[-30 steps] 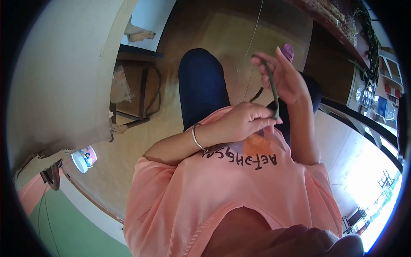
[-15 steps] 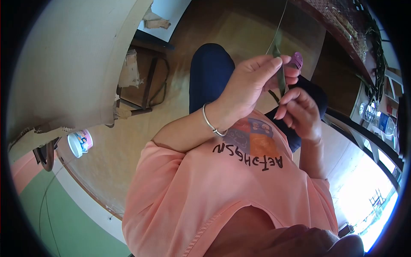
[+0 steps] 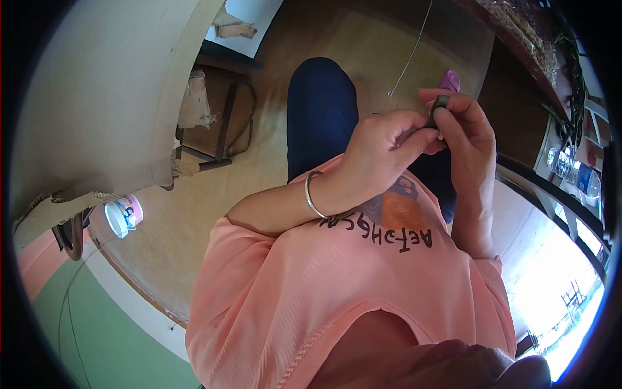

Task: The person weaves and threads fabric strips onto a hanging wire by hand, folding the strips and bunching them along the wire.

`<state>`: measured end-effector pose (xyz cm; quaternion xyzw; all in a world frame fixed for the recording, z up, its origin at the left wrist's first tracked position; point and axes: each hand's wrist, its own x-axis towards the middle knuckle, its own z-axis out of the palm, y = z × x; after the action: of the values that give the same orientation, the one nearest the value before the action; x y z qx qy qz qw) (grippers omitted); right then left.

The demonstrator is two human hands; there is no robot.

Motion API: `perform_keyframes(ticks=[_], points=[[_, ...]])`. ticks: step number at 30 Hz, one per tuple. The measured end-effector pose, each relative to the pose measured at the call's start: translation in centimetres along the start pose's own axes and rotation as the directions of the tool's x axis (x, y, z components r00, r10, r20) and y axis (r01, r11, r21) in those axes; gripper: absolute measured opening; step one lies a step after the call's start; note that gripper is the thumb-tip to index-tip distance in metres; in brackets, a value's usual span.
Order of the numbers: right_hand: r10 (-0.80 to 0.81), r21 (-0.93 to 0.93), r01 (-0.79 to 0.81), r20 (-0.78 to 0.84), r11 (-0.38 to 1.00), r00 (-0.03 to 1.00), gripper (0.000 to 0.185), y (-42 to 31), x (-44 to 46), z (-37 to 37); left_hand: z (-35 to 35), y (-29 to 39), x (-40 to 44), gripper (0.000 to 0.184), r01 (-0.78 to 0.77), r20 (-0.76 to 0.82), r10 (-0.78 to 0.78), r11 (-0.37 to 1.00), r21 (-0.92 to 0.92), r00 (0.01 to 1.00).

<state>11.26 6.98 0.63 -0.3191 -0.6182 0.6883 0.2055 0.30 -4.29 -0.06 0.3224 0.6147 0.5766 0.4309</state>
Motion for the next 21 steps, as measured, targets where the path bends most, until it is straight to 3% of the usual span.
perform_keyframes(ticks=[3, 4, 8, 13, 19, 21], points=[[-0.143, -0.009, 0.142, -0.029, 0.990, 0.989, 0.011, 0.1, 0.2, 0.1, 0.1, -0.2, -0.2, 0.014, -0.175, -0.126, 0.191, 0.976, 0.131, 0.973], [-0.140, -0.010, 0.140, -0.031, 0.990, 0.990, 0.011, 0.0, 0.2, 0.0, -0.1, -0.1, 0.0, 0.014, -0.173, -0.124, 0.189, 0.976, 0.129, 0.974], [-0.105, -0.078, 0.111, 0.085, 0.991, 0.991, 0.008, -0.2, -0.2, -0.3, -1.8, 1.3, 0.6, 0.011, -0.433, -0.068, 0.525, 0.762, 0.481, 0.848], [-0.071, -0.242, 0.103, 0.137, 0.965, 0.988, 0.006, -0.9, -0.4, -0.2, -2.1, 1.8, 0.9, 0.011, -0.525, 0.060, 0.629, 0.588, 0.615, 0.775], [-0.006, -0.103, 0.017, 0.098, 0.995, 0.995, 0.006, -1.0, -0.5, 0.6, -1.3, 1.5, 1.0, 0.006, -0.443, 0.004, 0.638, 0.531, 0.722, 0.770], [-0.005, -0.060, 0.012, 0.114, 0.998, 0.993, 0.007, -1.0, -0.5, 0.6, -1.4, 1.0, 1.2, 0.006, -0.418, -0.004, 0.566, 0.615, 0.668, 0.825]])
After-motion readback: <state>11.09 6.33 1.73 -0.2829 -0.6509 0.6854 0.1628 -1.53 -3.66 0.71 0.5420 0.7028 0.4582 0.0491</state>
